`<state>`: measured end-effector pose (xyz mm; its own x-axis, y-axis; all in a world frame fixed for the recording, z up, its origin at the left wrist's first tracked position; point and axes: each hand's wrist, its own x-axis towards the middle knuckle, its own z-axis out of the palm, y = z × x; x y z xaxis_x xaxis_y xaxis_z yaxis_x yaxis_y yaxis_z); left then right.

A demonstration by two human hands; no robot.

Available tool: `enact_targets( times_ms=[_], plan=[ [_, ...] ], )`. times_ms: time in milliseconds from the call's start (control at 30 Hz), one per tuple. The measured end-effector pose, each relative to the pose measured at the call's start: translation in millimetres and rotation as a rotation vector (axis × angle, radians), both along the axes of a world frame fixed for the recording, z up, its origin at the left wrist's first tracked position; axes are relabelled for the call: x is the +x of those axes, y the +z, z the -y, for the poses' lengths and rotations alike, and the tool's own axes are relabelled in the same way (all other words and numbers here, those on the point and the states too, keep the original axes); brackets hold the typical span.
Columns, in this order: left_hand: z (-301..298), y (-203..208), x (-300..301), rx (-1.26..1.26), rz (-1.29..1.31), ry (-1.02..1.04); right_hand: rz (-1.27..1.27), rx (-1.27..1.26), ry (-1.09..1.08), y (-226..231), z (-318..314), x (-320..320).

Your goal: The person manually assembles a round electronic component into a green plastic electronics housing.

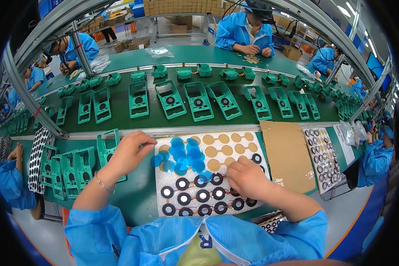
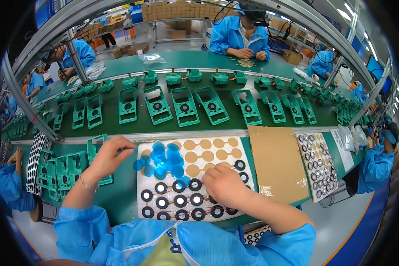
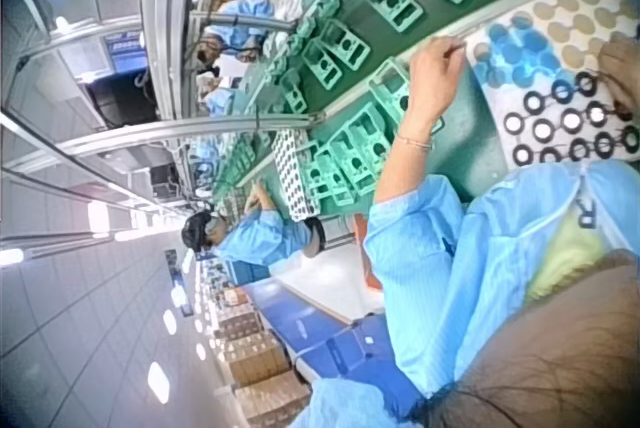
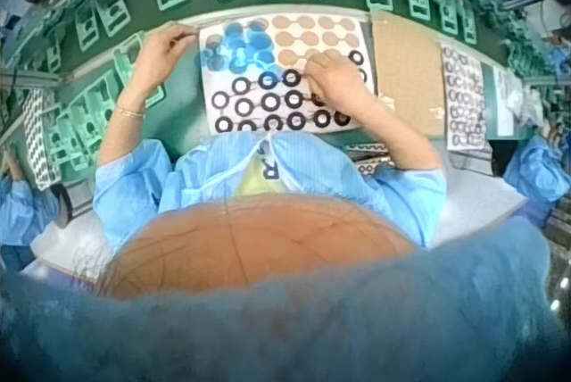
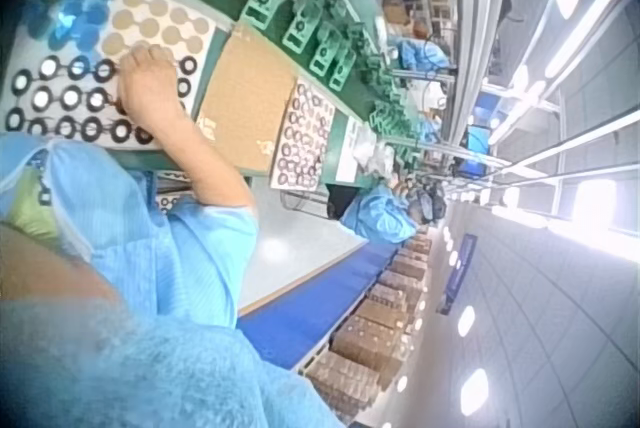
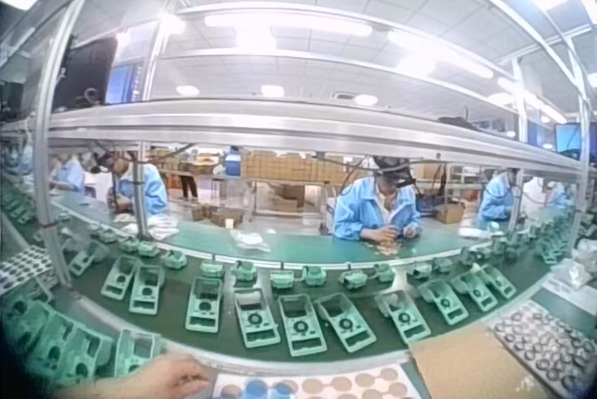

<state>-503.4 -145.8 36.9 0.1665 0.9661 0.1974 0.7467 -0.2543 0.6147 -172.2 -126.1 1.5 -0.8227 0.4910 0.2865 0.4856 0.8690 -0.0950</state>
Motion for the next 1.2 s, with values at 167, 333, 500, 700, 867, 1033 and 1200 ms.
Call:
enact_targets(
  times_ms=[167,333,500,700,867,1033,1200],
  plan=[
    [33,-20,5,-0.064,-0.026,0.148,-0.404,-0.05,-0.087,24,-6,7],
    [40,-31,21,-0.002,0.021,0.065,-0.783,-0.791,-0.257,33,-17,16],
    [36,-23,30,0.019,-0.117,0.016,-0.866,-1.185,-0.21,47,-20,2],
    [32,9,54,0.069,0.087,-0.086,-0.896,-1.323,0.001,36,-27,-37],
    [15,2,83,-0.61,1.032,-0.291,-0.874,-0.869,0.036,26,-19,-66],
    [6,-10,79,-0.662,1.267,-0.324,-0.671,-0.589,0.107,39,-13,-68],
    [6,-15,75,-0.607,1.319,-0.274,-0.529,-0.392,0.135,40,-16,-64]
  ],
)
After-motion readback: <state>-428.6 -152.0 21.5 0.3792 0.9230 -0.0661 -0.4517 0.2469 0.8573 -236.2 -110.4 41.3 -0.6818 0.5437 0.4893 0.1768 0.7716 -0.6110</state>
